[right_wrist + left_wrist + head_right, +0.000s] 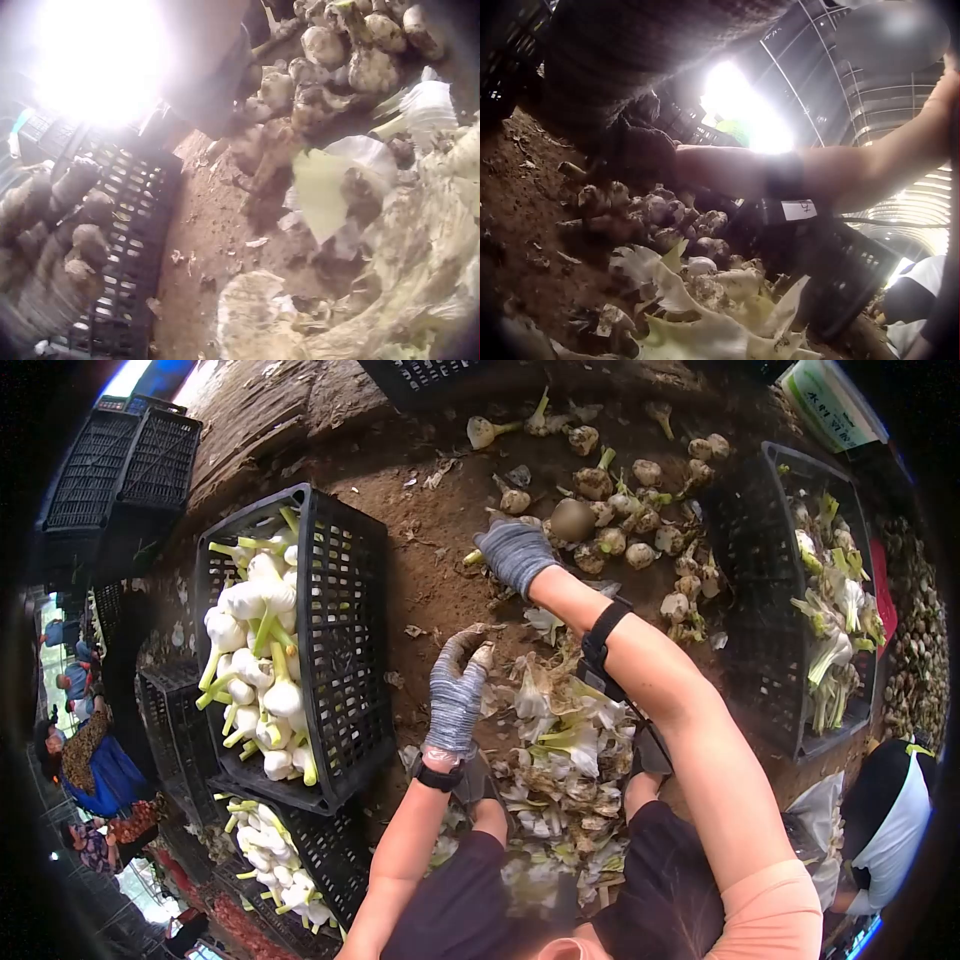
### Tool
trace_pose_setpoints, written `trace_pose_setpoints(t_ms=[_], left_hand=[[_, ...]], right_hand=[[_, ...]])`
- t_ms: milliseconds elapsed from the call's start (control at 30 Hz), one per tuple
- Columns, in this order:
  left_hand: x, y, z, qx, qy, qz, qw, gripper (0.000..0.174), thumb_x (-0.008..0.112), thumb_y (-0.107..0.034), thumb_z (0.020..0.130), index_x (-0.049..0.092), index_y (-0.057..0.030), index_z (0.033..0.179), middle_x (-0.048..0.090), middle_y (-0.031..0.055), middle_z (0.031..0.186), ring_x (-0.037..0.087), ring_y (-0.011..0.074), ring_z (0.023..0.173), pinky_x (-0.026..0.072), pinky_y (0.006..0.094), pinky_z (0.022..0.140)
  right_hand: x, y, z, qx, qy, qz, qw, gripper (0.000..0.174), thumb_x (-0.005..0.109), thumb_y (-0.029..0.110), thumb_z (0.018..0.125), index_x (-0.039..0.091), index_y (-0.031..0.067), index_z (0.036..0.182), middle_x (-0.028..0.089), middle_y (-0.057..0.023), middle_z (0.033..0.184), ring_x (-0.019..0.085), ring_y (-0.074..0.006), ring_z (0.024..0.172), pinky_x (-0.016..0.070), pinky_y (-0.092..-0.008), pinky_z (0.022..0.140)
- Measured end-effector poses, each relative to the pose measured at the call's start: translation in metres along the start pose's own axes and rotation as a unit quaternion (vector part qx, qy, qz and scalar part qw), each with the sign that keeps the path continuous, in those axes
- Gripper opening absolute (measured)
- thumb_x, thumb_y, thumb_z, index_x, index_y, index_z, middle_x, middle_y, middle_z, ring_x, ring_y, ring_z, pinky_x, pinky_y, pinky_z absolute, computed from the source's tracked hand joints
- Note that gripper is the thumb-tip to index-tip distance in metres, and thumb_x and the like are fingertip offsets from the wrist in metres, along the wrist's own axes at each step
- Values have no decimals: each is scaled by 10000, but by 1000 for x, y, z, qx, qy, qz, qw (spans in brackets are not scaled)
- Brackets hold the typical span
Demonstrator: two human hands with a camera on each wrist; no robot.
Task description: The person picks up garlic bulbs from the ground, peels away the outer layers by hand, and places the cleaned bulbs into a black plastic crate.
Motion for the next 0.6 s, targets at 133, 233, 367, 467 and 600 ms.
trace_pose_setpoints(t_ms=[133, 233, 367, 467, 600], left_hand=[[11, 8, -9, -36, 21, -13, 999, 252, 529, -50, 889, 549, 11, 1132, 593, 64, 1052, 555, 126, 937, 451, 264, 860], [17, 25, -13, -57, 35, -22, 998, 225, 535, -73, 894, 555, 9, 1102, 600, 57, 982, 558, 88, 855, 477, 231, 764], [14, 31, -16, -41, 25, 7, 999, 218, 562, -88, 887, 574, -4, 1088, 626, 65, 965, 554, 104, 867, 462, 256, 788], [9, 33, -13, -57, 29, -2, 998, 227, 548, -82, 888, 566, 6, 1096, 611, 54, 974, 554, 104, 858, 468, 249, 783], [5, 27, -9, -46, 18, -1, 999, 285, 564, -50, 868, 534, 7, 1146, 589, 63, 1030, 552, 112, 891, 471, 251, 805]], right_hand=[[0, 6, -7, -51, -69, -44, 995, 213, 490, 132, 834, 630, 137, 996, 584, -146, 1119, 536, -311, 1099, 460, -423, 876], [2, 16, -1, -86, -42, -57, 994, 259, 477, 103, 841, 601, 101, 1069, 548, -159, 1203, 509, -322, 1138, 454, -410, 916], [4, 18, 8, -50, 48, -42, 997, 313, 533, 94, 812, 600, 76, 1118, 594, -157, 1104, 572, -311, 1050, 494, -422, 827], [14, 8, 14, 15, 133, -57, 989, 311, 580, 108, 780, 618, 90, 1088, 611, -148, 1054, 623, -305, 943, 511, -424, 750], [-9, 2, 0, 20, 89, 39, 995, 267, 594, 166, 790, 631, 43, 1024, 615, -164, 1040, 619, -319, 940, 499, -407, 782]])
Point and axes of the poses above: each hand's wrist, its own z-axis towards the middle knuckle, its own x-axis out of the palm, y = z × x, the point moved 8 cm from there along z, towards the middle knuckle
